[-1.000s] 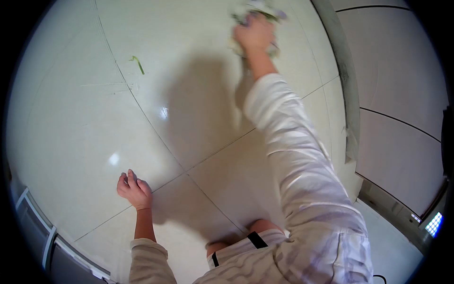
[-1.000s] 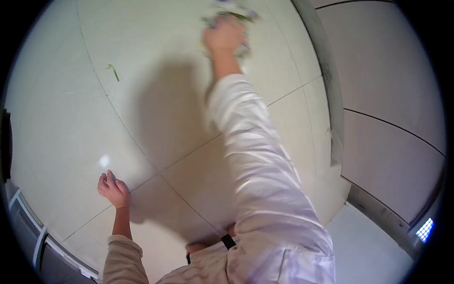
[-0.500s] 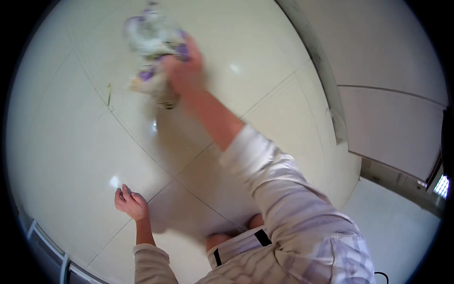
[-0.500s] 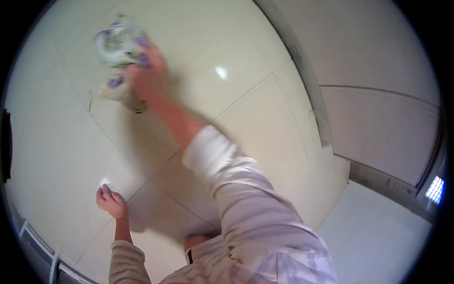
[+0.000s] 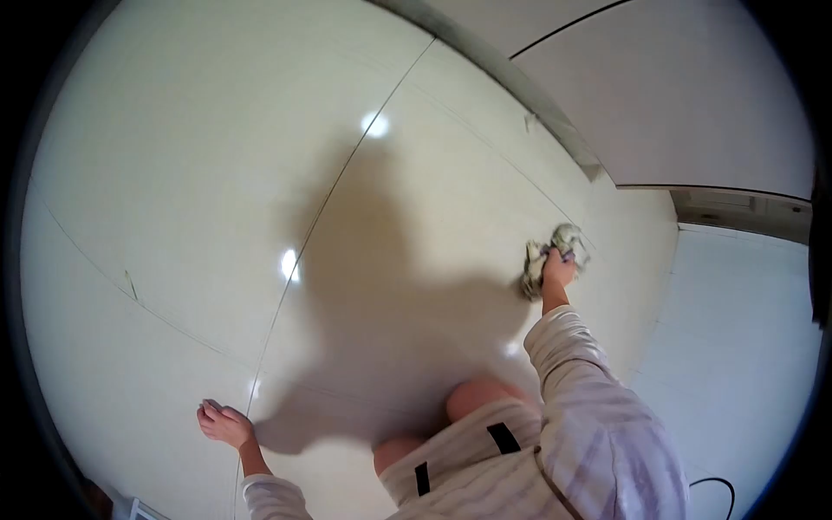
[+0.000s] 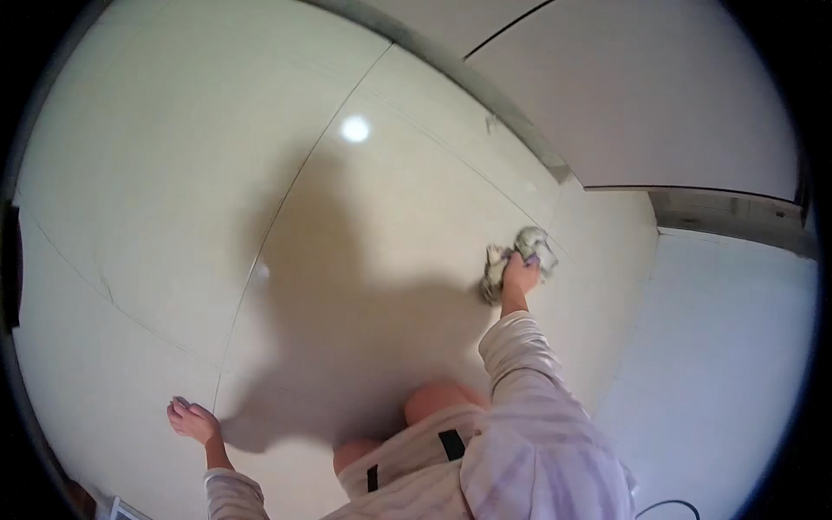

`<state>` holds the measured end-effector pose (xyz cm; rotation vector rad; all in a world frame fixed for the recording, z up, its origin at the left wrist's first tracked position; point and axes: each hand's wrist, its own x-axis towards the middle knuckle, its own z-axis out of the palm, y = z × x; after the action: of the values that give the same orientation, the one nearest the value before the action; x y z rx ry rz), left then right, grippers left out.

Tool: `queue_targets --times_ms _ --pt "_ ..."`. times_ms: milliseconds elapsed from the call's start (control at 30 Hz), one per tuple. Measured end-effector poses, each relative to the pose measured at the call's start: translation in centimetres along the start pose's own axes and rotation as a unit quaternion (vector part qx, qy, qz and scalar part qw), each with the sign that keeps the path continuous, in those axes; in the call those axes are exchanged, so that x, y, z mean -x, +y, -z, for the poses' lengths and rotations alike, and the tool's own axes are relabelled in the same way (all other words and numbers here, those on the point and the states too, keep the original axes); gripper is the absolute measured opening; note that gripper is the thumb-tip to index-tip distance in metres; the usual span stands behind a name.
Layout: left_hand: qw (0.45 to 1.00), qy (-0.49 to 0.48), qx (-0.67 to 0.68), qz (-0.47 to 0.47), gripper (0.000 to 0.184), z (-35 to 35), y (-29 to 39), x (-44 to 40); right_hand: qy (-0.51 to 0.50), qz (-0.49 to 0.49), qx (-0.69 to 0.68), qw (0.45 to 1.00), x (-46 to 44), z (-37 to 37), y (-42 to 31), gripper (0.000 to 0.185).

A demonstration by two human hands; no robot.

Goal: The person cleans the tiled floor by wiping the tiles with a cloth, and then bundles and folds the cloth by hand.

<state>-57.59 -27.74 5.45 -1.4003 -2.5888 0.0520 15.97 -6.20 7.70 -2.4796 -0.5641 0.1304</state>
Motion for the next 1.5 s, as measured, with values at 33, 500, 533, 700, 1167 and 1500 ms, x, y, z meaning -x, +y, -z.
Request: queue_targets --times_ms 33,500,533,700,1167,1500 --pt "0.997 -0.040 -0.064 0.002 0.046 1.2 1.7 -0.7 -0.028 -0.030 0.160 0.986 -2.1 -0.4 0.0 0.073" --pt "0.947 -0.028 0.198 -0.250 0.040 1.5 24.1 -17.2 -0.052 0.144 0.217 0.964 -6.9 -17.6 -23.1 0.065" --pt "0.948 -0.038 0.200 -0.244 0.040 1.8 23.9 -16.8 -0.050 0.182 0.219 0.957 -5.2 -19.2 -25.9 0.064" --pt "0.954 -0.055 0.188 -0.228 0.042 1.9 23.0 -17.0 -0.108 0.393 0.169 0.897 7.0 -27.9 -41.6 0.059" --pt "0.942 -0.109 0.221 -0.229 0.041 4.4 24.4 -14.9 -0.253 0.737 0.022 0.626 35.1 -32.1 -51.9 0.052" --pt "0.921 -0.114 0.305 -0.215 0.044 5.4 24.6 -14.5 -0.212 0.769 0.071 0.599 34.0 -31.6 -52.1 0.058"
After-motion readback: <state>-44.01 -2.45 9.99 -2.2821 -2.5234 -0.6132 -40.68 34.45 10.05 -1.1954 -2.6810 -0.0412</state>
